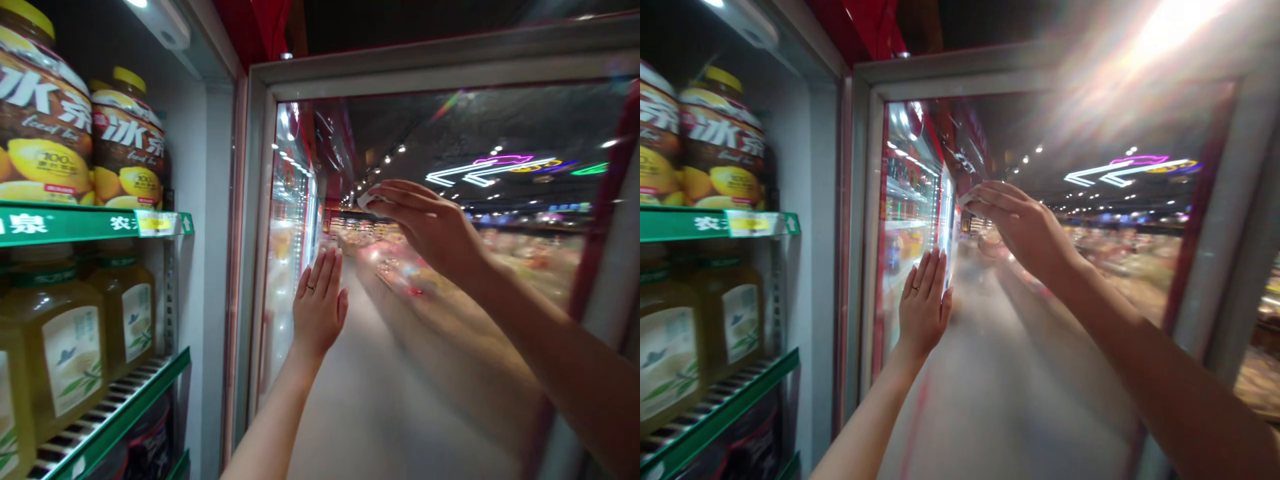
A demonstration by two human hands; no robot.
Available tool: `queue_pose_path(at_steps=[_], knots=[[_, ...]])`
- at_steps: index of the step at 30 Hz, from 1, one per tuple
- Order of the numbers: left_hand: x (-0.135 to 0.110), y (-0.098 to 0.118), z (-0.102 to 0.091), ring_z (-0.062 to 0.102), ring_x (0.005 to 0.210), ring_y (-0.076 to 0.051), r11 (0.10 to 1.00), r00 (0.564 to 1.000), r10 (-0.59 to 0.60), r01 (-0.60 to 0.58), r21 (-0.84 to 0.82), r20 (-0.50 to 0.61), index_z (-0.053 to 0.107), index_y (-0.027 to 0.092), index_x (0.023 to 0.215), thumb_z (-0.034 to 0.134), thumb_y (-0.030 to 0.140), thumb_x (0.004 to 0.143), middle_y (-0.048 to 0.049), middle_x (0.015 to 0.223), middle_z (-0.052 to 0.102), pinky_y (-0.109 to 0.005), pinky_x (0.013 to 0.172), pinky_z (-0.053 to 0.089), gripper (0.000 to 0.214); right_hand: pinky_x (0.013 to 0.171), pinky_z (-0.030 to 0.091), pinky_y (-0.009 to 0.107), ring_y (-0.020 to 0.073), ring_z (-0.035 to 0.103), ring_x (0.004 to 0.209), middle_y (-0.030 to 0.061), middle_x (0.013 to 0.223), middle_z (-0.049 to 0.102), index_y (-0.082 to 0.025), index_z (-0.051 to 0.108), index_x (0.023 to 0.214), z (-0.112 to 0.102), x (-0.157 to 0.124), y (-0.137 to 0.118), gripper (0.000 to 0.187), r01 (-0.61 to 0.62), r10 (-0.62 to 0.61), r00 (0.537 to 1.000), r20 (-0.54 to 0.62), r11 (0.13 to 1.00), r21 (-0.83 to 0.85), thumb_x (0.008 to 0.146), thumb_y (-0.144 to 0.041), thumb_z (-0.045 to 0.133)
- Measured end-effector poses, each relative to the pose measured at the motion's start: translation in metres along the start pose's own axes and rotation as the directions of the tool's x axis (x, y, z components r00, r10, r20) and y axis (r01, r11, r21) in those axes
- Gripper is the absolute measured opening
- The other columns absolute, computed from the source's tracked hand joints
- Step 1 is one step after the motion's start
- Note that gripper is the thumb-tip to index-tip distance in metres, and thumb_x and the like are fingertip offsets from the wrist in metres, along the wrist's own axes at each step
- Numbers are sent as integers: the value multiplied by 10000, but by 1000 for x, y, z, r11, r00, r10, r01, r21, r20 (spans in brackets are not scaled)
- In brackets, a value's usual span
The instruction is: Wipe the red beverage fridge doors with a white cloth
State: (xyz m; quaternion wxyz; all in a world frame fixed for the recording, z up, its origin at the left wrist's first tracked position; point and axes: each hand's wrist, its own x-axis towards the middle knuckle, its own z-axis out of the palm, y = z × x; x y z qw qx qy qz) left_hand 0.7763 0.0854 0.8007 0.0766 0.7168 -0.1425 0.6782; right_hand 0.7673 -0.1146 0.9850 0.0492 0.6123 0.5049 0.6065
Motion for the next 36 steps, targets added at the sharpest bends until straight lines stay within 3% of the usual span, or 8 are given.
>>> queue_pose_path(at_steps=[4,9,14,18,22,28,32,36], knots=[[-1,0,1,283,1668,-188,1000,1000,-2,2,-15,-5,67,176,1757,390,246,1107,-79,1753,390,-365,1380,210,730,1210,576,469,263,684,1367,111,1388,765,-197,751,1370,4,2,-5,401,-23,23,1000,-2,1000,3,1067,-118,500],[-2,0,3,246,1678,-185,999,1000,-4,3,-33,-7,86,168,1756,387,243,1110,-80,1758,371,-364,1391,166,716,1135,611,452,273,712,1288,78,1366,774,-292,725,1418,-8,-21,-13,428,-49,49,999,8,999,6,1051,-140,566],[-3,2,4,280,1668,-202,999,1000,-19,19,-45,0,57,190,1757,408,248,1109,-80,1760,356,-381,1395,169,740,1092,606,427,264,727,1181,81,1282,793,-307,771,1336,-24,-30,-9,373,-192,189,981,-35,976,-106,1045,-151,596],[-3,2,7,327,1651,-217,997,1000,-29,28,-69,-11,58,210,1758,424,246,1106,-80,1756,358,-397,1396,181,749,1045,622,454,269,710,1176,101,1301,772,-277,792,1271,-15,-22,-18,327,-295,294,955,-31,947,-126,1059,-167,568],[-2,1,9,277,1664,-188,998,1000,-16,15,-68,-19,80,196,1756,446,234,1102,-74,1752,362,-356,1404,109,751,1058,613,469,262,699,1208,75,1324,755,-305,768,1293,-11,-33,-28,358,-306,309,950,30,949,-81,1047,-143,564],[-2,0,14,222,1674,-162,996,999,-20,18,-87,-27,104,194,1752,467,219,1099,-57,1758,342,-330,1407,68,747,1034,599,477,283,695,1179,78,1306,750,-291,763,1233,-25,-53,-7,315,-396,407,913,33,901,-178,1008,-148,597],[-3,-1,19,264,1664,-180,995,999,-32,29,-97,-29,124,215,1753,467,222,1102,-53,1756,335,-353,1408,95,736,1048,582,456,280,687,1195,64,1284,754,-283,753,1204,-17,-46,5,340,-412,429,902,47,888,-202,971,-98,588],[-4,-2,23,288,1656,-182,996,999,-37,35,-78,-20,125,232,1756,491,231,1099,-51,1750,342,-339,1404,98,752,1059,573,454,284,682,1201,78,1282,750,-275,738,1196,-11,-55,-2,312,-383,398,913,89,912,-146,978,-110,588]])
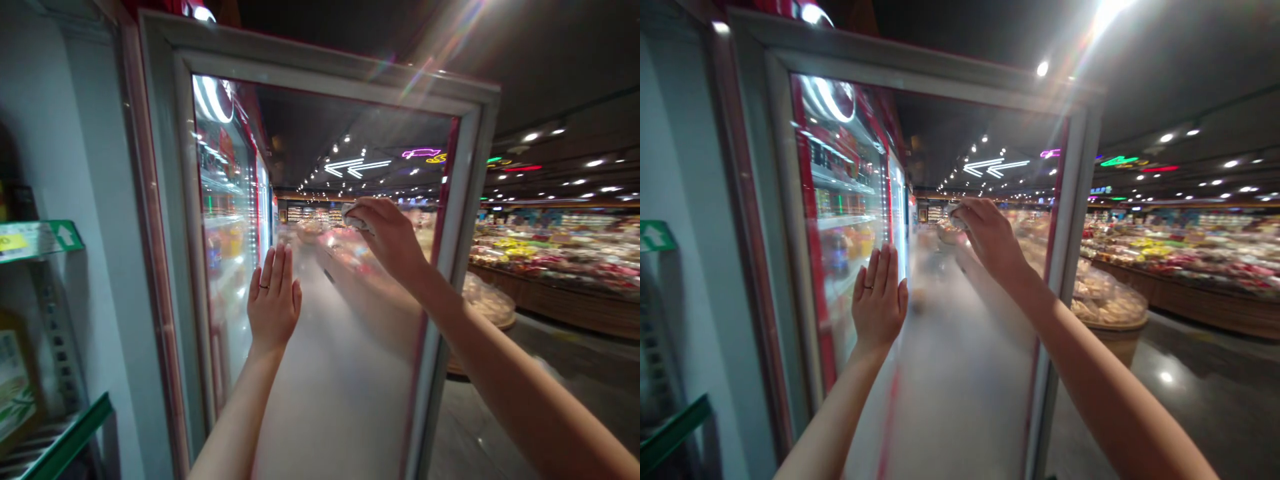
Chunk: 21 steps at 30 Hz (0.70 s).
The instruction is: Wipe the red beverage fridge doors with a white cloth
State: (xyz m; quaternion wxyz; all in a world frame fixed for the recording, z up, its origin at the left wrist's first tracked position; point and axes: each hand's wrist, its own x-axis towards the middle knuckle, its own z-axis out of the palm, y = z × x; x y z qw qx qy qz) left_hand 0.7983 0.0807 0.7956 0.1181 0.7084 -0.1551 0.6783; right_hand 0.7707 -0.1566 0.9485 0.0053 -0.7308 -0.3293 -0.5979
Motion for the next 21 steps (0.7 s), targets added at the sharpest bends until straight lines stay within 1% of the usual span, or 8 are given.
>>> queue_pose_path(at_steps=[2,4,8,11,14,16,18,21], knots=[[0,-1,2,281,1657,-180,1000,1000,6,-6,19,-7,129,229,1755,499,233,1097,-52,1748,342,-328,1401,99,755,1057,570,454,288,684,1187,90,1258,754,-260,735,1185,-1,-10,5,281,4,-4,1000,9,1000,11,986,-125,591],[0,-3,3,285,1656,-187,999,1000,8,-7,33,-12,134,232,1754,497,233,1098,-55,1746,346,-338,1401,117,749,1048,568,462,293,687,1177,91,1237,758,-258,737,1173,-4,-17,15,285,-35,36,999,-10,999,5,980,-117,582],[0,4,3,318,1646,-213,998,999,-35,36,56,-11,112,235,1754,465,209,1104,-77,1749,333,-389,1400,154,741,1043,563,471,294,697,1162,85,1209,765,-263,756,1148,-6,-11,37,314,-108,110,992,-58,993,39,964,-98,562],[6,31,3,336,1639,-213,998,1000,-15,14,59,7,85,230,1755,448,194,1100,-84,1748,338,-391,1403,135,750,1033,563,455,284,696,1164,89,1210,767,-253,760,1134,-2,-6,42,320,-106,111,991,-75,992,66,967,-87,544],[16,73,9,326,1644,-189,997,993,78,-78,-1,91,26,199,1751,415,186,1096,-73,1741,373,-359,1400,146,762,1011,572,436,279,702,1144,93,1193,772,-233,760,1117,1,-14,46,302,-67,71,996,-48,995,72,965,-74,552],[23,100,18,309,1654,-187,992,979,120,-115,-45,165,-33,176,1742,383,186,1098,-64,1752,359,-375,1397,182,767,995,581,425,275,708,1120,86,1165,777,-233,763,1104,1,-25,53,307,-48,49,999,-15,996,74,956,-61,558],[27,121,31,310,1656,-189,982,960,180,-162,-97,217,-49,161,1736,366,181,1094,-65,1756,354,-388,1383,245,765,998,585,422,271,710,1115,78,1154,778,-241,767,1105,-1,-33,64,320,-65,66,998,-14,996,67,949,-56,558],[27,134,51,332,1650,-197,974,937,223,-201,-108,270,-28,155,1734,366,195,1096,-69,1762,331,-392,1357,312,751,1021,583,426,272,709,1144,80,1165,779,-238,775,1107,-3,-33,80,324,-119,123,990,-66,991,57,941,-56,564]])
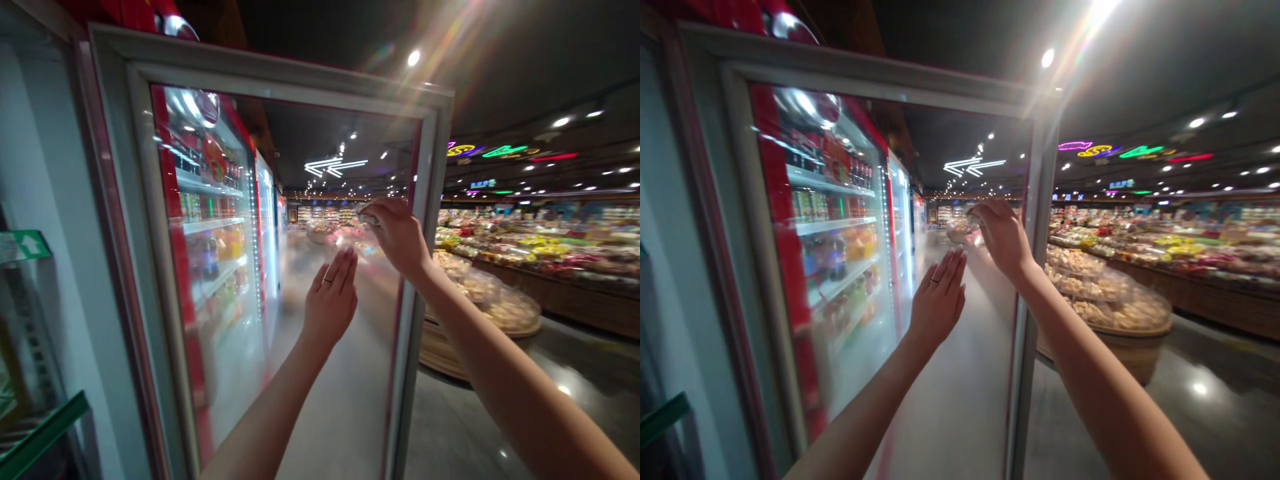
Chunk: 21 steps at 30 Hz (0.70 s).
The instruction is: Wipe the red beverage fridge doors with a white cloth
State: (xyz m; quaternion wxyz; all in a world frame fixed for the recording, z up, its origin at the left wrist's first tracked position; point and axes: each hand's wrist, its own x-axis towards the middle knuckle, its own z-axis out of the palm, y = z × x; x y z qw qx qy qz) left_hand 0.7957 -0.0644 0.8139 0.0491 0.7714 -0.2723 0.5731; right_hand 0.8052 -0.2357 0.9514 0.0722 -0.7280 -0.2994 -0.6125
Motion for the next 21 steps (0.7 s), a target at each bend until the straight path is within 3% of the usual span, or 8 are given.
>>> queue_pose_path(at_steps=[4,7,12,17,21], knots=[[0,-4,22,365,1633,-192,998,1000,-1,1,58,-8,-73,154,1719,388,212,1097,-79,1755,331,-379,1360,298,776,1017,592,430,268,707,1143,75,1165,778,-257,779,1122,3,8,4,346,19,-19,1000,-7,1000,23,939,-55,565],[-2,-7,31,377,1623,-183,996,999,9,-5,86,-50,-68,160,1722,395,204,1098,-78,1735,366,-363,1379,239,778,1005,604,427,269,700,1147,82,1182,772,-274,767,1179,4,-2,3,367,67,-68,997,32,997,34,953,-66,567],[-3,-7,34,369,1622,-180,993,998,2,6,118,-67,-33,171,1731,391,213,1109,-68,1727,372,-361,1399,162,754,1034,601,471,284,699,1167,99,1208,775,-247,767,1192,-1,-22,21,328,83,-83,997,-4,996,43,979,-90,575],[-3,-7,36,370,1620,-183,989,999,-7,15,144,-53,-19,176,1734,406,208,1108,-66,1729,368,-366,1406,133,757,1060,580,517,293,698,1152,80,1204,777,-273,779,1181,-1,-6,43,358,20,-20,997,-76,1000,10,963,-69,582],[-3,-9,37,395,1608,-192,988,998,-13,21,150,-58,-4,192,1737,415,216,1112,-75,1724,377,-371,1404,148,753,1041,588,490,283,696,1143,93,1207,776,-252,780,1183,3,-7,43,365,71,-70,996,-49,997,21,967,-45,570]])
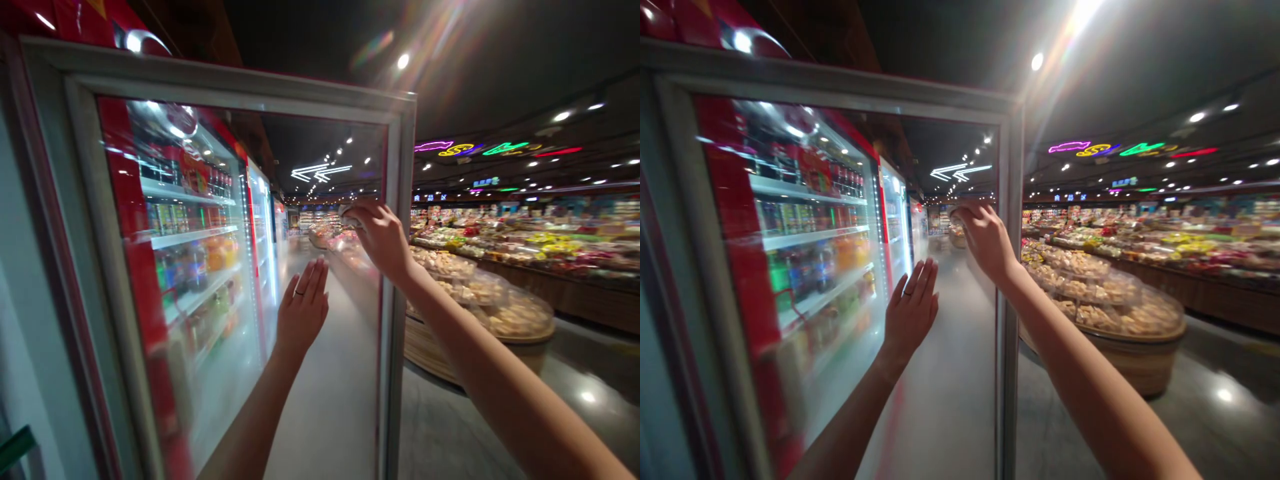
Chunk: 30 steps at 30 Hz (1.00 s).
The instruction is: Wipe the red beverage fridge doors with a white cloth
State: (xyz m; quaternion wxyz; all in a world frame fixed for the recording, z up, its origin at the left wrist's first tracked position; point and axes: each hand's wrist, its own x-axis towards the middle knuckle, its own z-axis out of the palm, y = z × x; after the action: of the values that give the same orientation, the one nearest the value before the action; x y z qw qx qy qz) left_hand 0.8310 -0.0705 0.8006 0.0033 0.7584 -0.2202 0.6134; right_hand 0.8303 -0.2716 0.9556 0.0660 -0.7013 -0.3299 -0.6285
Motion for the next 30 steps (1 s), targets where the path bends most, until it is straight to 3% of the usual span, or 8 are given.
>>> queue_pose_path(at_steps=[5,10,13,16,20,23,27,30], knots=[[1,-1,3,401,1607,-195,999,1000,18,-17,48,-24,30,169,1739,420,227,1112,-79,1721,382,-366,1407,113,741,1034,599,480,283,683,1134,107,1213,776,-224,776,1214,-6,-21,14,336,38,-38,998,47,999,-14,994,-72,572],[2,0,3,418,1598,-194,992,998,40,-34,125,-42,77,133,1740,405,239,1117,-68,1722,374,-346,1405,-22,712,993,602,496,280,682,1063,82,1175,788,-261,796,1189,-10,-4,40,342,-9,8,1000,-25,1000,-18,983,-71,601],[2,0,2,429,1593,-195,990,998,48,-41,138,-51,78,127,1742,410,235,1112,-74,1715,392,-347,1406,-17,720,973,609,497,280,681,1038,86,1150,785,-245,798,1188,-8,6,40,346,-2,1,998,-68,1000,-22,978,-56,599],[2,2,-1,417,1600,-199,991,997,38,-30,130,-61,76,137,1744,420,220,1105,-76,1711,409,-358,1410,20,731,991,612,490,280,679,1081,89,1192,775,-250,783,1236,-9,-4,35,405,51,-51,999,-12,998,-23,958,-23,594],[6,18,-7,395,1615,-198,997,998,-9,14,72,-66,38,128,1743,419,178,1087,-83,1713,419,-367,1406,104,760,956,623,457,282,675,1114,93,1203,772,-259,771,1260,-18,-25,43,403,66,-64,998,28,994,-91,968,-40,600],[15,39,-8,392,1620,-180,999,997,35,-34,16,-65,40,139,1744,409,190,1087,-60,1718,419,-356,1398,157,756,950,613,450,283,672,1107,84,1142,774,-270,780,1240,-24,-24,54,375,37,-38,999,-2,989,-143,993,-62,589],[27,62,4,403,1617,-180,999,998,44,-45,-10,-52,43,132,1742,381,216,1099,-36,1731,400,-362,1381,217,731,968,603,456,278,661,1104,70,1110,765,-291,783,1223,-26,-15,53,398,34,-40,999,-35,989,-141,1005,-49,555],[27,68,16,414,1611,-190,1000,999,23,-22,8,-38,61,125,1739,377,224,1103,-46,1730,396,-367,1371,234,717,958,613,464,280,649,1081,88,1129,760,-260,772,1221,-29,-23,43,356,64,-66,998,-9,989,-135,1008,-63,566]])
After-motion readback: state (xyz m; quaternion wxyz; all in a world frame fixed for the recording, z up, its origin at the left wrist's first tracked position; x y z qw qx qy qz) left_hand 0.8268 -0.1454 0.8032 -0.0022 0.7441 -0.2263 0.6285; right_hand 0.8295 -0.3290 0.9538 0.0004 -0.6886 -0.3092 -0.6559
